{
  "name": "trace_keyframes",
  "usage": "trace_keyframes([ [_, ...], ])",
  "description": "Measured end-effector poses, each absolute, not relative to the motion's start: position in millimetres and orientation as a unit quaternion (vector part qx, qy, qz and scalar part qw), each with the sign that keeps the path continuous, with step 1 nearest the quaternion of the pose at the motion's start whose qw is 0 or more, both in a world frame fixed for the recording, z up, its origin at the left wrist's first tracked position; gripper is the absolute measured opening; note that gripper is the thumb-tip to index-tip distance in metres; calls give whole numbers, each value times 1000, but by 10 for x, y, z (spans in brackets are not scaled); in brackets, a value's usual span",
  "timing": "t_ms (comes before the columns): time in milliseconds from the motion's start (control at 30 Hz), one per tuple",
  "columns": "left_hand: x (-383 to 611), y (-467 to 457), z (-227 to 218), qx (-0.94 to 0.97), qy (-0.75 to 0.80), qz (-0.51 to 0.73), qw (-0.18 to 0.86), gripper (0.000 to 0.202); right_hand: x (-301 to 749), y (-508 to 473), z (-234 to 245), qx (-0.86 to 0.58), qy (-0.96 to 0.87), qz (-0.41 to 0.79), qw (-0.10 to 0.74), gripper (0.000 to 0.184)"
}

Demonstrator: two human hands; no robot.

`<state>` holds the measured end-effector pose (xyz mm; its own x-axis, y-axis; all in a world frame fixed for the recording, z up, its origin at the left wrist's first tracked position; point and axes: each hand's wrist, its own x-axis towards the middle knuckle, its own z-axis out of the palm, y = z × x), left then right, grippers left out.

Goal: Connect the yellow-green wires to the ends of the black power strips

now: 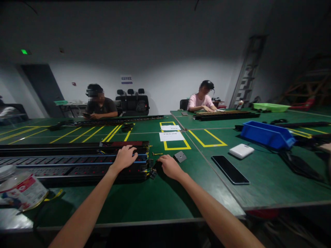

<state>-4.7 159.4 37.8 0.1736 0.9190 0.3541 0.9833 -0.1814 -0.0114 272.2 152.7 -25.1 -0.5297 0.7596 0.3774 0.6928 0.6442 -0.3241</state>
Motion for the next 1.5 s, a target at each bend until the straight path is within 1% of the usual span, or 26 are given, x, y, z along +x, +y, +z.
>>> trace_keyframes([
  [1033, -50, 1575, 341, -746, -635, -171, 105, 34, 2711, 1533, -276, -423, -868, 74, 250, 50],
  [1500, -50, 1542, 339, -718, -663, -167, 129, 35, 2715, 1524, -258, -417, -870, 68, 253, 51],
])
